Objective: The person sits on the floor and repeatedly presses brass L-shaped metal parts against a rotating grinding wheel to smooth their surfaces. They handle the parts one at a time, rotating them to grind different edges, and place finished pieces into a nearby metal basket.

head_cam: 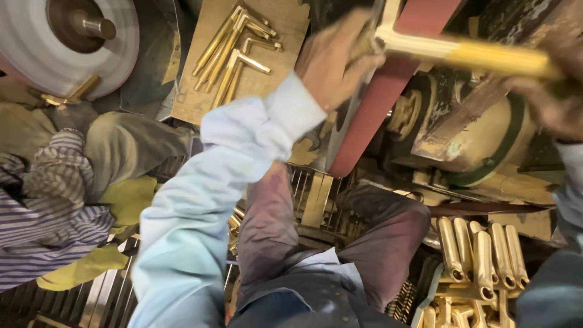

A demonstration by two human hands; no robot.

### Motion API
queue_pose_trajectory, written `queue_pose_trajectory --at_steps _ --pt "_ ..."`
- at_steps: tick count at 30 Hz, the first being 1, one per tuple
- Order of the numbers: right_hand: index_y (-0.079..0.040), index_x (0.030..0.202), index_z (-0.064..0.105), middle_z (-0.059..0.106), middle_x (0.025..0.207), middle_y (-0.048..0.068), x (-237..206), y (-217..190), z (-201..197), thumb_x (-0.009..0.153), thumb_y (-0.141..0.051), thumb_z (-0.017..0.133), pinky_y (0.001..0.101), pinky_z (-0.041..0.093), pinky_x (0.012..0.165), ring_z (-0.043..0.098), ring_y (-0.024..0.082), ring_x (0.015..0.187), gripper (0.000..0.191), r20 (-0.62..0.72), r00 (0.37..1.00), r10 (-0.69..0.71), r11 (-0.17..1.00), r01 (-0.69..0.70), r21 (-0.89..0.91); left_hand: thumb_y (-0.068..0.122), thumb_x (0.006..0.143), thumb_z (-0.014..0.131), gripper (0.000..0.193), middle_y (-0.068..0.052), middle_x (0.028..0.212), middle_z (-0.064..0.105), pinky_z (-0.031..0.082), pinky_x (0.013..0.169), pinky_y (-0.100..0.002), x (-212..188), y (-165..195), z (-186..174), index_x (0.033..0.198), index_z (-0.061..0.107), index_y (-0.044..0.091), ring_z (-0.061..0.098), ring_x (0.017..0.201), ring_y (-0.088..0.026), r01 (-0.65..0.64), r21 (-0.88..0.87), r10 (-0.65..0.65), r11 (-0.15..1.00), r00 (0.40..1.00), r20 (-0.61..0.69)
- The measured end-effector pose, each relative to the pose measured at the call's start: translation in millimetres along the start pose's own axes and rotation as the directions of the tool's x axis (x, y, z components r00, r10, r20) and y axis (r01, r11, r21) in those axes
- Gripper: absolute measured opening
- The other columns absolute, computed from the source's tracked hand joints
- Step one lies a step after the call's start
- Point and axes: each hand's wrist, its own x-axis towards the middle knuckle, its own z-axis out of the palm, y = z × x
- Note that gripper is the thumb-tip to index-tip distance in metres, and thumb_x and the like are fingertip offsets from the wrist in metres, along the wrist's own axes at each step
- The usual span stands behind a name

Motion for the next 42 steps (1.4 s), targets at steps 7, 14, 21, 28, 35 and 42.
queue_pose_trajectory --at_steps 7,14,21,28,35,42 --pt "-0.006 0.117 0.079 0.065 0.063 0.009 14 -26 -20 0.100 -0.036 0.066 0.0357 0.050 0.051 0.060 0.018 0.053 0.037 -0.177 0.960 -0.216 0.863 0.103 -0.495 0.012 0.086 0.073 0.063 -0.023 0.132 0.059 0.050 0.108 -0.053 -3 3 7 0.142 0.046 0.004 0.058 0.119 -0.045 -0.232 0.269 0.269 0.935 0.957 -0.108" --pt "-0.001 0.117 0.075 0.063 0.063 0.005 -54 -19 66 0.090 -0.045 0.069 0.0339 0.047 0.047 0.056 0.014 0.049 0.052 0.454 0.888 0.076 0.854 -0.293 0.430 0.028 0.104 0.067 0.024 -0.017 0.090 0.073 0.058 0.069 -0.044 -92 0 31 0.108 0.065 0.004 0.072 0.081 -0.036 0.241 -0.002 -0.241 0.971 0.970 0.027" --pt "-0.001 0.114 0.074 0.064 0.066 0.012 -31 -49 41 0.093 -0.043 0.068 0.0335 0.044 0.048 0.056 0.021 0.051 0.048 0.726 0.655 0.210 0.761 -0.576 0.299 0.035 0.098 0.062 0.034 -0.012 0.075 0.075 0.051 0.041 -0.033 -82 -4 18 0.092 0.071 0.003 0.068 0.051 -0.022 0.823 -0.179 -0.649 0.539 0.542 0.534" --pt "0.002 0.112 0.075 0.066 0.070 0.012 25 -40 -27 0.093 -0.041 0.070 0.0342 0.046 0.055 0.059 0.021 0.057 0.047 -0.144 0.981 -0.130 0.953 0.084 -0.290 0.020 0.092 0.084 0.047 -0.017 0.117 0.069 0.053 0.097 -0.043 10 9 -17 0.131 0.060 0.008 0.067 0.109 -0.040 -0.219 0.018 0.219 0.975 0.961 -0.171" --pt "0.005 0.110 0.075 0.068 0.075 0.013 -28 -57 6 0.094 -0.039 0.073 0.0348 0.048 0.063 0.062 0.022 0.062 0.047 -0.010 0.997 -0.073 0.992 0.074 0.104 0.022 0.099 0.074 0.037 -0.014 0.104 0.071 0.058 0.083 -0.039 -76 -6 17 0.126 0.058 0.002 0.072 0.093 -0.032 0.157 -0.203 -0.163 0.966 0.987 -0.010" --pt "0.002 0.101 0.081 0.061 0.055 0.009 -53 -58 105 0.089 -0.055 0.063 0.0310 0.040 0.040 0.049 0.015 0.042 0.061 0.914 0.402 -0.043 0.434 -0.817 0.380 0.034 0.093 0.068 0.034 -0.016 0.080 0.072 0.057 0.066 -0.041 -142 -8 39 0.088 0.073 0.000 0.072 0.075 -0.034 0.721 -0.331 -0.625 0.609 0.693 0.360"
